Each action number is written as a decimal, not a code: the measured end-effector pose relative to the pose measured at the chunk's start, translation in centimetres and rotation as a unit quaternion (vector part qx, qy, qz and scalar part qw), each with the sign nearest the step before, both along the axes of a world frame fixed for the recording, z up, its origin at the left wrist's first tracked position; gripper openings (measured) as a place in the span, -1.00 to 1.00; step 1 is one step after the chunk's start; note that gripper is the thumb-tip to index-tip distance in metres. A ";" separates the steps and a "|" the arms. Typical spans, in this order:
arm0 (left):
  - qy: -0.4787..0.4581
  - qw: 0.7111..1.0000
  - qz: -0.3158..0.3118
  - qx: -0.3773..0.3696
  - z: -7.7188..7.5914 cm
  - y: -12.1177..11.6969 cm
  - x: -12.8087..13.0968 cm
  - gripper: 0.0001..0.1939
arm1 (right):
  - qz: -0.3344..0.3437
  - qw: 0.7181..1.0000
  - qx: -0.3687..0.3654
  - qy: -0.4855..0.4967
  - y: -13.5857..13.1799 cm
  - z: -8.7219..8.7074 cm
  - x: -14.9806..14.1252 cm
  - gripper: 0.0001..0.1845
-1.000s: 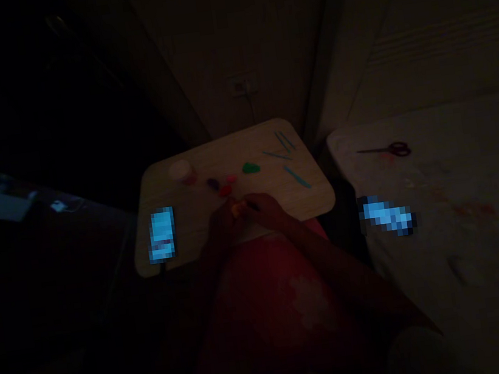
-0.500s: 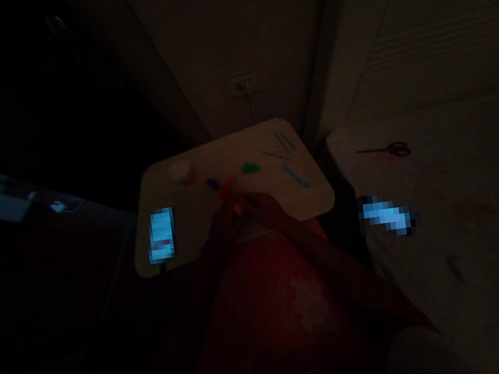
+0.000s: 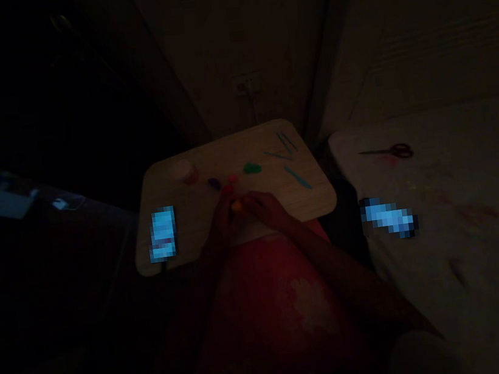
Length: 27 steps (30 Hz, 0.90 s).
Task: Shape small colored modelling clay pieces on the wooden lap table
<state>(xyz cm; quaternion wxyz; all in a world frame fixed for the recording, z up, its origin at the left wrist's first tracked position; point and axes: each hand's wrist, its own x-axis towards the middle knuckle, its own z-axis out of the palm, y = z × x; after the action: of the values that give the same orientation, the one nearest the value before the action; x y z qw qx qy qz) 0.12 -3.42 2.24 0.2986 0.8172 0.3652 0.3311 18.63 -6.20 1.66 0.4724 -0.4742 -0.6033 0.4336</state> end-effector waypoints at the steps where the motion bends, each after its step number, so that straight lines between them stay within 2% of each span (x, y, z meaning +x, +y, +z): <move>1: -0.002 1.000 0.008 -0.005 -0.1 0.1 0.0 -0.65 | 0.000 1.000 -0.003 0.000 0.0 0.1 0.0 -0.38; 5: -0.014 0.999 0.048 -0.015 -0.5 0.3 0.2 -0.72 | -0.005 1.000 -0.004 -0.005 -0.1 0.2 0.1 -0.38; 11: -0.010 0.997 0.077 -0.026 -0.4 0.2 0.6 -0.64 | -0.023 1.000 -0.005 -0.018 -0.3 0.1 0.4 -0.47; 16: -0.006 0.999 0.033 -0.028 -0.4 0.1 0.7 -0.65 | -0.016 1.000 -0.004 -0.012 -0.6 0.3 0.5 -0.54; 22: -0.013 0.999 0.008 -0.037 -0.3 0.0 0.9 -0.77 | -0.034 0.999 0.011 -0.034 -1.0 0.1 0.6 -0.64; 27: -0.038 0.997 -0.002 -0.065 0.0 -0.1 0.8 -0.64 | -0.044 0.997 0.012 -0.061 -2.1 0.6 1.0 -0.67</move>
<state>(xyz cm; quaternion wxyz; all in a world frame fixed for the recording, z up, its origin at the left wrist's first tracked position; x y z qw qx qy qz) 0.97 -3.55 2.19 0.3653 0.7839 0.3724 0.3367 19.62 -8.32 2.27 0.4591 -0.5197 -0.6151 0.3753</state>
